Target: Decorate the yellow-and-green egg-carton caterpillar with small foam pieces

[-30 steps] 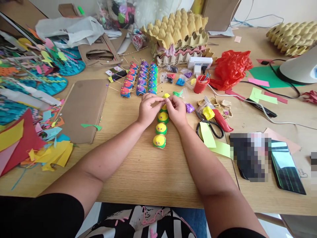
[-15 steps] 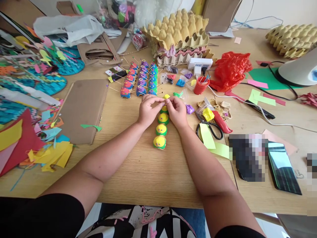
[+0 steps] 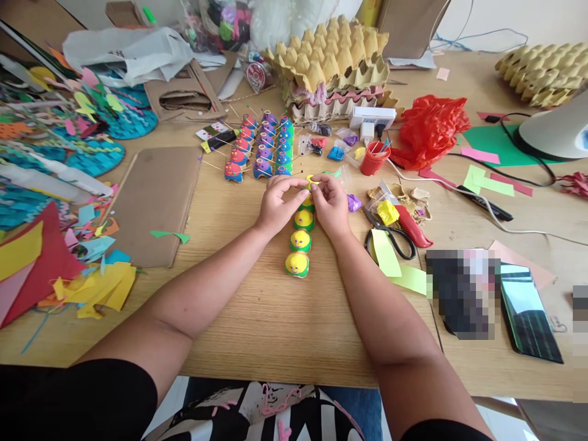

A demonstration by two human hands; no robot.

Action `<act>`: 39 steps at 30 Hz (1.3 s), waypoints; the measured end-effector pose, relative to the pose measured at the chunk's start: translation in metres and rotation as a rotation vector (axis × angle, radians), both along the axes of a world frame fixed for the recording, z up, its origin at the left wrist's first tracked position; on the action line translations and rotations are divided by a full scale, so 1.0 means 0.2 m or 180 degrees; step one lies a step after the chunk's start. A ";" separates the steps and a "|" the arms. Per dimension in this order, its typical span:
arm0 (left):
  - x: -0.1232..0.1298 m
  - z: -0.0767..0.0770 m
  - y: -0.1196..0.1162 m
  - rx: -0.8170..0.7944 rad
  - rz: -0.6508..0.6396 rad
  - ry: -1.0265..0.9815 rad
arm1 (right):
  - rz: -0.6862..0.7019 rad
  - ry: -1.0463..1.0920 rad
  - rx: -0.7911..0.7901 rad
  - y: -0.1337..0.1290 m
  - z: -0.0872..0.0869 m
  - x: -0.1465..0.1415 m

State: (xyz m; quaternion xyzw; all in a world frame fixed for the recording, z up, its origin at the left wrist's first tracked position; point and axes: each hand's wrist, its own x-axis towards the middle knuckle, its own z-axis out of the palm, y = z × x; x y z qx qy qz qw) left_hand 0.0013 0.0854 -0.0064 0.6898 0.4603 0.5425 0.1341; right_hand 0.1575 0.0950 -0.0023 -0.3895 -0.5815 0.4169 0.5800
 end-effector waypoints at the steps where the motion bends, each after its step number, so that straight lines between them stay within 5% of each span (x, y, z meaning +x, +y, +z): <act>1: 0.00 0.00 0.00 -0.0012 0.0026 0.0042 | -0.0005 0.0007 -0.0008 0.00 0.00 0.00; 15: 0.00 -0.01 0.00 -0.0039 0.0187 -0.0160 | 0.0041 -0.0705 0.0162 -0.01 0.05 0.02; 22: -0.01 0.01 -0.01 -0.0217 -0.0187 -0.0200 | -0.0057 -0.0571 0.0187 -0.02 0.05 0.02; 39: -0.01 -0.03 0.02 0.0363 0.0169 0.0067 | -0.0081 -0.0441 0.0080 -0.02 0.05 0.02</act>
